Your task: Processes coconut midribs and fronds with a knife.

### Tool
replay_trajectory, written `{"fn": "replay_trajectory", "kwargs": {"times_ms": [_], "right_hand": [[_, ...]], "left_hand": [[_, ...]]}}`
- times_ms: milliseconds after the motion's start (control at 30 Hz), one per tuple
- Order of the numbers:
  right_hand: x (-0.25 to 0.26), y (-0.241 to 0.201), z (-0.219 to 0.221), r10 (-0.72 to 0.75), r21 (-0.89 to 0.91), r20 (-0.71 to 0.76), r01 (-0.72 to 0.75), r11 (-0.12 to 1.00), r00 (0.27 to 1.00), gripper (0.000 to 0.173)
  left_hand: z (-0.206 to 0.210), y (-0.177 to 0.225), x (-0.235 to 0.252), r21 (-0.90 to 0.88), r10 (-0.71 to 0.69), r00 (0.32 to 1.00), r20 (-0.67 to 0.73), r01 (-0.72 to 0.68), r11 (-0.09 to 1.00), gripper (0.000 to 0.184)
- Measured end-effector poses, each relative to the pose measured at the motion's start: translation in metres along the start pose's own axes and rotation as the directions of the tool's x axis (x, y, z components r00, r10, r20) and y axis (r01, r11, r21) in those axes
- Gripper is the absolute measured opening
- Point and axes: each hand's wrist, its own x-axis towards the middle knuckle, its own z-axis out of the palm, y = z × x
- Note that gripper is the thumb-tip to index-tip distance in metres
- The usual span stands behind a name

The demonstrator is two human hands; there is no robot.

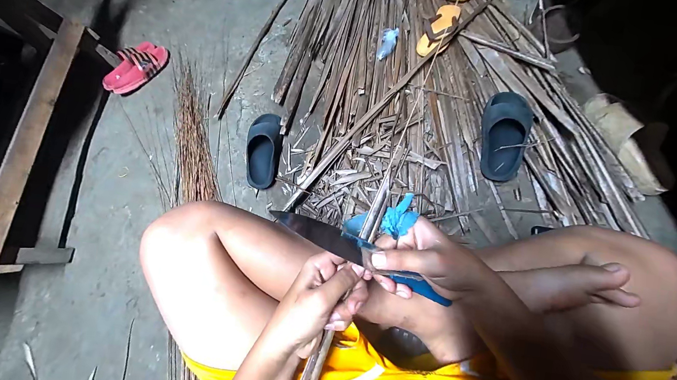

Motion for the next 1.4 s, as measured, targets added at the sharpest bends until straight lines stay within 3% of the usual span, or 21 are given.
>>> {"fn": "replay_trajectory", "kwargs": {"times_ms": [300, 500, 700, 933, 1000, 1067, 1133, 1300, 1400], "right_hand": [[0.001, 0.004, -0.011, -0.079, 0.042, 0.020, 0.078, 0.996, 0.997, 0.018], [0.002, 0.005, -0.014, -0.175, 0.019, 0.039, 0.175, 0.984, 0.984, 0.018], [0.000, 0.005, -0.013, -0.224, 0.024, 0.001, 0.224, 0.974, 0.975, 0.019], [0.004, 0.006, -0.011, -0.302, -0.026, -0.095, 0.301, 0.953, 0.949, 0.020], [0.003, 0.002, -0.014, -0.344, -0.098, -0.220, 0.331, 0.939, 0.913, 0.017], [0.000, -0.010, -0.030, -0.423, -0.194, -0.415, 0.376, 0.906, 0.806, 0.017], [-0.007, -0.027, -0.049, -0.486, -0.238, -0.460, 0.424, 0.874, 0.743, 0.023], [-0.009, -0.019, -0.034, -0.377, -0.177, -0.343, 0.334, 0.926, 0.861, 0.019], [-0.009, -0.015, -0.028, -0.235, -0.099, -0.177, 0.220, 0.970, 0.956, 0.014]], "left_hand": [[-0.009, 0.003, 0.000, -0.260, -0.073, 0.987, 0.146, 0.109, 0.959, 0.029], [-0.014, 0.000, 0.003, -0.358, -0.127, 0.935, 0.330, 0.249, 0.900, 0.018], [-0.012, -0.001, 0.004, -0.414, -0.115, 0.920, 0.374, 0.277, 0.867, 0.012], [-0.009, 0.002, 0.007, -0.417, -0.112, 0.937, 0.331, 0.251, 0.874, 0.015], [-0.010, 0.002, 0.006, -0.424, -0.109, 0.928, 0.357, 0.265, 0.866, 0.015], [-0.013, -0.003, 0.000, -0.419, -0.101, 0.913, 0.395, 0.276, 0.865, 0.013], [-0.017, -0.009, -0.003, -0.436, -0.093, 0.916, 0.391, 0.273, 0.857, 0.013], [-0.011, -0.004, 0.002, -0.421, -0.100, 0.949, 0.298, 0.225, 0.879, 0.024], [-0.009, -0.006, 0.003, -0.398, -0.113, 0.964, 0.241, 0.205, 0.894, 0.028]]}}
